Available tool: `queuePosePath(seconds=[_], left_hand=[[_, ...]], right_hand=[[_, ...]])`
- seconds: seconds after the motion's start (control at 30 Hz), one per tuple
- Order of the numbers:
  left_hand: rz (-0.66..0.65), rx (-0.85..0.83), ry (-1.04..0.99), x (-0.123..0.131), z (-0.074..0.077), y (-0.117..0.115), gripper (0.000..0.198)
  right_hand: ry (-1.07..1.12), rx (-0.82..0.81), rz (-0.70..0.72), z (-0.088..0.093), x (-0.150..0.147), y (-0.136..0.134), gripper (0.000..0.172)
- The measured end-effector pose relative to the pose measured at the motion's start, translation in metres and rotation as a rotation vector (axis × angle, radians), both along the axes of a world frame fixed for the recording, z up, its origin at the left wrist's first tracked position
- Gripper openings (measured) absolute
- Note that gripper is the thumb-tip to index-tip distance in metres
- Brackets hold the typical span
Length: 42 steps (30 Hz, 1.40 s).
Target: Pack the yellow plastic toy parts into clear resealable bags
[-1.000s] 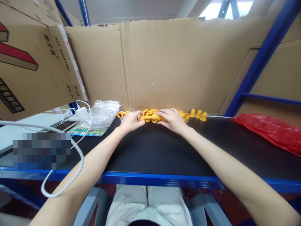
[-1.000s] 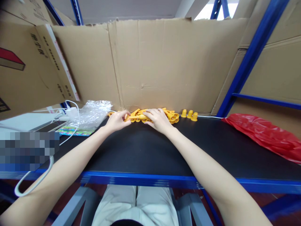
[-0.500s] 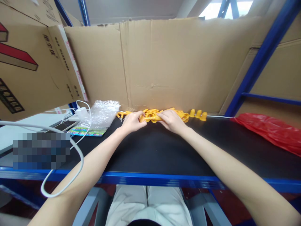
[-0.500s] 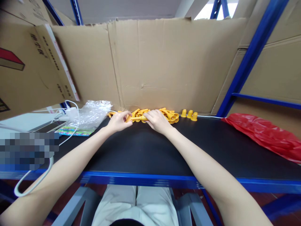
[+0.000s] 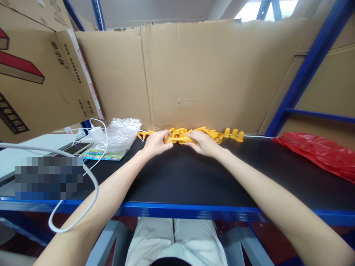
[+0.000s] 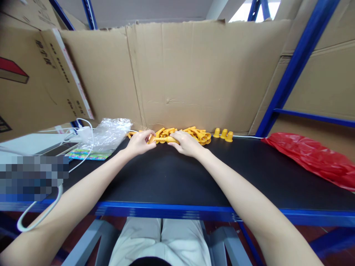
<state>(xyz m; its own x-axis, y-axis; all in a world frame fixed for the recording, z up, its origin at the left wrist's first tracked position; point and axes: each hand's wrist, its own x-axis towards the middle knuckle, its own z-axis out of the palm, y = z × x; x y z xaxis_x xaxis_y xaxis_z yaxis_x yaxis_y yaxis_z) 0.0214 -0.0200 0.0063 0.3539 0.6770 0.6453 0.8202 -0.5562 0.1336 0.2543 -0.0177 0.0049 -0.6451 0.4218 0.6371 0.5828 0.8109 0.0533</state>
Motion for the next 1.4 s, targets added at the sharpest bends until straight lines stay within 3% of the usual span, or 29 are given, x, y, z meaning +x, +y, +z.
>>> queuePosePath(seconds=[0.27,0.43,0.53,0.63,0.87,1.03,1.13,1.2,1.27,1.4], left_hand=[[-0.03,0.062,0.074,-0.002,0.001,-0.003,0.027],[-0.014,0.044,0.046,-0.002,0.001,-0.003,0.028],[0.0,0.027,0.016,-0.002,0.0,-0.002,0.027],[-0.007,0.032,0.004,-0.001,0.0,-0.003,0.026],[-0.054,0.159,0.02,0.0,-0.005,-0.003,0.026],[-0.059,0.208,0.023,0.001,-0.009,-0.002,0.028],[-0.055,0.184,0.018,0.001,-0.008,-0.002,0.029],[-0.037,0.135,0.017,0.001,-0.006,-0.002,0.029],[-0.003,0.067,0.01,0.001,-0.005,-0.001,0.028],[0.019,-0.006,-0.007,0.001,-0.003,0.0,0.026]], right_hand=[[0.08,-0.335,-0.027,0.006,-0.004,-0.005,0.027],[0.099,-0.11,-0.046,-0.003,-0.002,0.002,0.035],[0.047,0.07,-0.054,-0.004,0.0,0.003,0.03],[0.009,0.126,-0.033,-0.001,0.0,0.0,0.027],[0.077,-0.119,0.05,0.009,0.0,-0.012,0.025],[0.197,-0.464,0.011,0.015,-0.001,-0.014,0.036],[0.188,-0.544,-0.014,0.014,-0.001,-0.01,0.038],[0.206,-0.444,-0.012,0.01,-0.002,-0.007,0.035],[0.184,-0.244,0.007,0.007,-0.002,-0.004,0.035],[-0.008,0.075,0.009,0.003,0.002,0.0,0.029]])
